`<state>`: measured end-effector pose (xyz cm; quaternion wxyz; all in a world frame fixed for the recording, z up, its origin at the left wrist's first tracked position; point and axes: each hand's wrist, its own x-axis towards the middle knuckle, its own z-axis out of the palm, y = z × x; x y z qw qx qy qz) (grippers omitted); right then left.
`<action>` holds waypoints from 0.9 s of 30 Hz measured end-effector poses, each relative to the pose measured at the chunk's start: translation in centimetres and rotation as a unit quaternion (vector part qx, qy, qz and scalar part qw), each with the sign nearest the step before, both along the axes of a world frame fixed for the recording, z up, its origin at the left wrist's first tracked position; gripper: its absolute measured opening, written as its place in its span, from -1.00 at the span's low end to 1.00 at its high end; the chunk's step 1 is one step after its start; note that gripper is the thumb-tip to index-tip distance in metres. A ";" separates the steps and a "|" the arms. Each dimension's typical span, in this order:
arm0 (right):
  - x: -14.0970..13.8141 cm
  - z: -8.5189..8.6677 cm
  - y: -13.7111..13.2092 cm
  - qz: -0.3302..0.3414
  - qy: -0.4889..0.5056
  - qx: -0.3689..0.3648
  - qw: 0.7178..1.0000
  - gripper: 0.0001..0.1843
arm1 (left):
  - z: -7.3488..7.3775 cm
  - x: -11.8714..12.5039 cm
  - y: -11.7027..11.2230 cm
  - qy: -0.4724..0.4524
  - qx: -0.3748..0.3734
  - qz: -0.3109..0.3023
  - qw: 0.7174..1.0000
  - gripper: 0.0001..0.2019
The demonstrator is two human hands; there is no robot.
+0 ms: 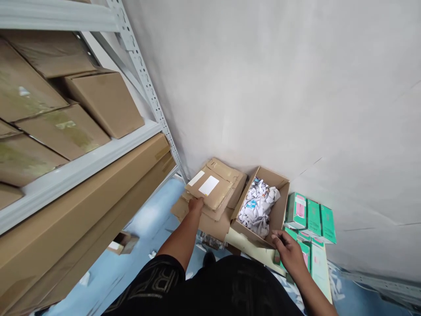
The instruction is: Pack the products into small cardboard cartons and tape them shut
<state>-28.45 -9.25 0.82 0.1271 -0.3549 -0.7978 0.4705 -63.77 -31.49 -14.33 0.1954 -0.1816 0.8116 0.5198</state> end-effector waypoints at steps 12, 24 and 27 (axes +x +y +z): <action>-2.0 0.4 -0.2 0.062 0.006 0.015 0.998 -0.56 | 5.6 3.9 -4.1 0.113 0.331 0.002 0.937 -0.49; -1.6 8.0 1.8 -0.090 0.171 0.110 0.975 -0.43 | 15.8 5.5 -3.3 0.083 0.389 -0.282 0.873 -0.38; 2.2 9.6 2.0 -0.165 0.158 0.158 0.961 -0.42 | 16.7 8.5 0.5 0.078 0.389 -0.396 0.828 -0.41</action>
